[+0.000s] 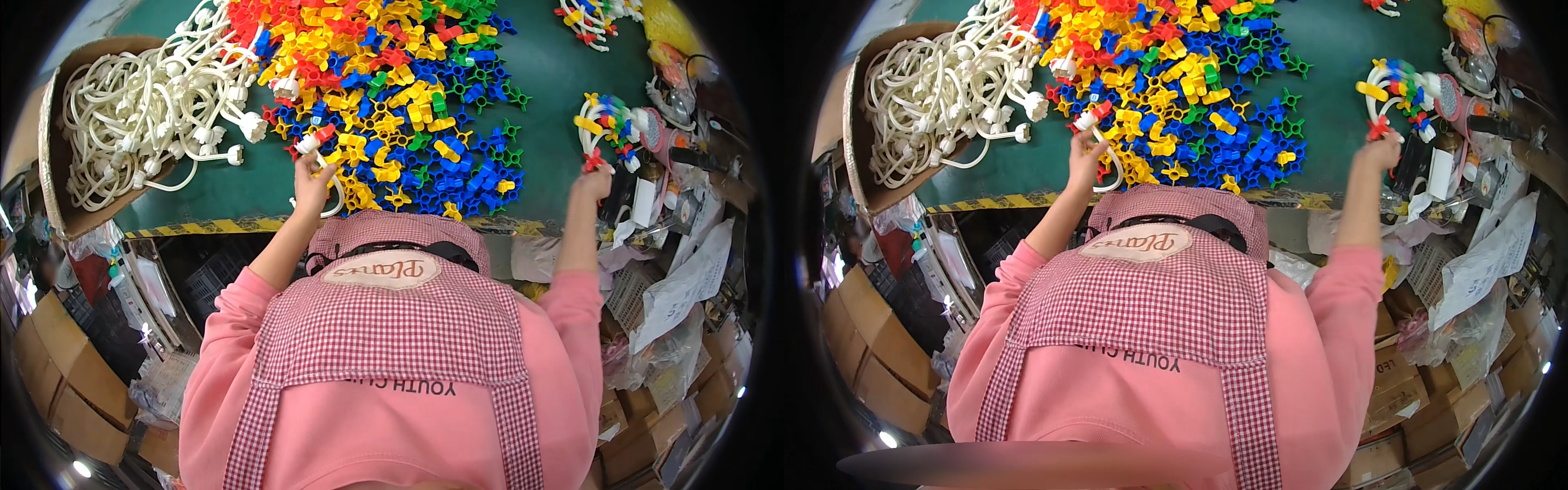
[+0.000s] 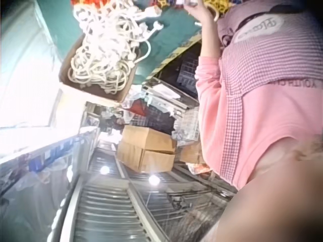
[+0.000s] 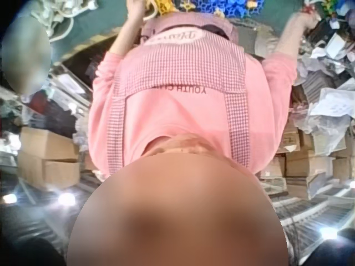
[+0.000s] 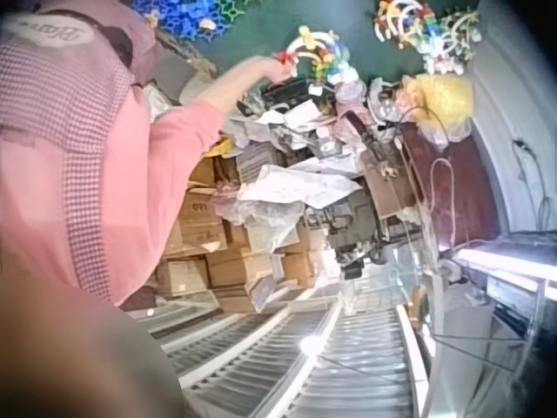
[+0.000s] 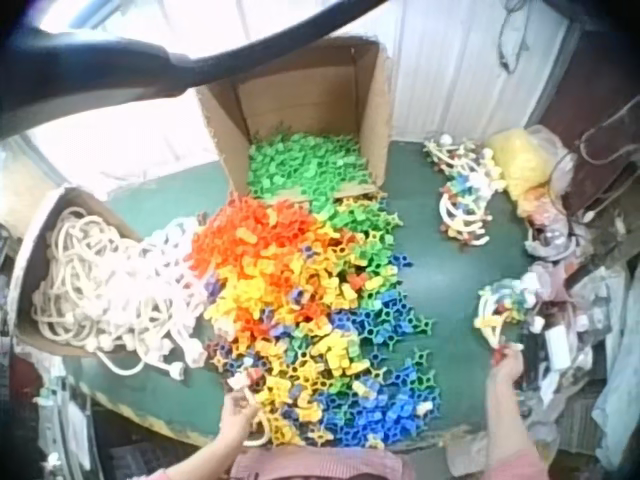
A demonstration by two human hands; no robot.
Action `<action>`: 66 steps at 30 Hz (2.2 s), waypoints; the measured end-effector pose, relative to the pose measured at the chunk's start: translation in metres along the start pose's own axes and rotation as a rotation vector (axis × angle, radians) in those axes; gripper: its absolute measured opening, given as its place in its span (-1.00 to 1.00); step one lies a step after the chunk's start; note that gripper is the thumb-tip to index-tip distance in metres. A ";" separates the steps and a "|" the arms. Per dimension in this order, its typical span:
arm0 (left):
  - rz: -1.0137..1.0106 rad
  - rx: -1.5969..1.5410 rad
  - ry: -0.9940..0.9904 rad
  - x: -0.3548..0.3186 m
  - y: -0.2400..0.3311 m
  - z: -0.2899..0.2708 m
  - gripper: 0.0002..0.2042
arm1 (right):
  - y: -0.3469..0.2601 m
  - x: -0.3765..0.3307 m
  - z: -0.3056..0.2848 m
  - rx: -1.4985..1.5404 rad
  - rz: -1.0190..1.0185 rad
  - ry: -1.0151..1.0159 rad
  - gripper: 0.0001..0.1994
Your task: The person repeatedly picks white plastic connectors and colorful plastic star-shaped pieces from a table, snaps them together to form short chains, and places the assembled units on the table. The process continues with the same components throughout the clip.
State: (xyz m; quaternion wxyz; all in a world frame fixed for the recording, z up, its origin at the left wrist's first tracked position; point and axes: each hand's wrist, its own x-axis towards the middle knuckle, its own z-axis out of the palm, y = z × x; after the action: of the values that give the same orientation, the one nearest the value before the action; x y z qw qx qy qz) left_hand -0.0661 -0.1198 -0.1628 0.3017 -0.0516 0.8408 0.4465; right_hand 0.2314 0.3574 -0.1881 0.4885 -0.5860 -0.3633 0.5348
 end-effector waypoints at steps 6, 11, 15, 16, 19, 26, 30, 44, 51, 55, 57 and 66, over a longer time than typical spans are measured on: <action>0.148 0.589 0.172 0.002 -0.010 0.012 -0.44 | 0.022 -0.036 0.021 -0.489 0.225 -0.226 -0.53; 0.150 0.720 0.128 0.006 -0.024 -0.002 -0.63 | 0.050 -0.109 0.062 -1.210 -0.899 -0.774 -0.58; -0.046 -0.004 0.137 -0.011 0.002 -0.025 -0.80 | 0.040 -0.108 0.066 -1.162 -0.412 -0.683 -0.61; 0.072 0.071 0.155 -0.013 0.003 -0.032 -0.82 | 0.038 -0.114 0.068 -1.174 -0.395 -0.777 -0.61; 0.313 -0.040 0.152 -0.033 0.048 -0.025 -0.78 | 0.044 -0.129 0.073 -1.219 -0.506 -0.868 -0.65; 0.541 -0.090 -0.021 -0.068 0.119 -0.007 -0.80 | 0.052 -0.182 0.108 -1.286 -0.761 -1.065 -0.81; 0.538 -0.129 -0.120 -0.071 0.128 0.006 -0.80 | 0.057 -0.189 0.108 -1.394 -0.836 -1.026 -0.83; 0.454 -0.372 -0.589 -0.064 0.135 0.002 -0.82 | -0.024 -0.242 0.135 -0.802 -0.103 -1.608 -0.65; 0.549 -0.429 -0.489 -0.052 0.123 -0.022 -0.80 | -0.018 -0.261 0.181 -0.918 -0.047 -1.865 -0.41; 0.619 -0.510 -0.421 -0.053 0.121 -0.034 -0.80 | 0.006 -0.267 0.216 -0.992 0.240 -2.092 -0.50; 0.691 -0.382 -0.295 -0.052 0.128 -0.038 -0.81 | 0.022 -0.274 0.217 -0.503 -0.251 -1.891 -0.55; 0.466 -0.553 -0.137 -0.024 0.124 -0.042 -0.80 | 0.041 -0.235 0.284 -1.145 -0.799 -1.062 -0.66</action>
State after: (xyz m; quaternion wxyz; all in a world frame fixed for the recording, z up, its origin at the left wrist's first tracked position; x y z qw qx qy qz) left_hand -0.1102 -0.0831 -0.0432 0.2222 0.0914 0.6552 0.7162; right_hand -0.0899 0.1760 -0.1496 0.0363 -0.2437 -0.9333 0.2612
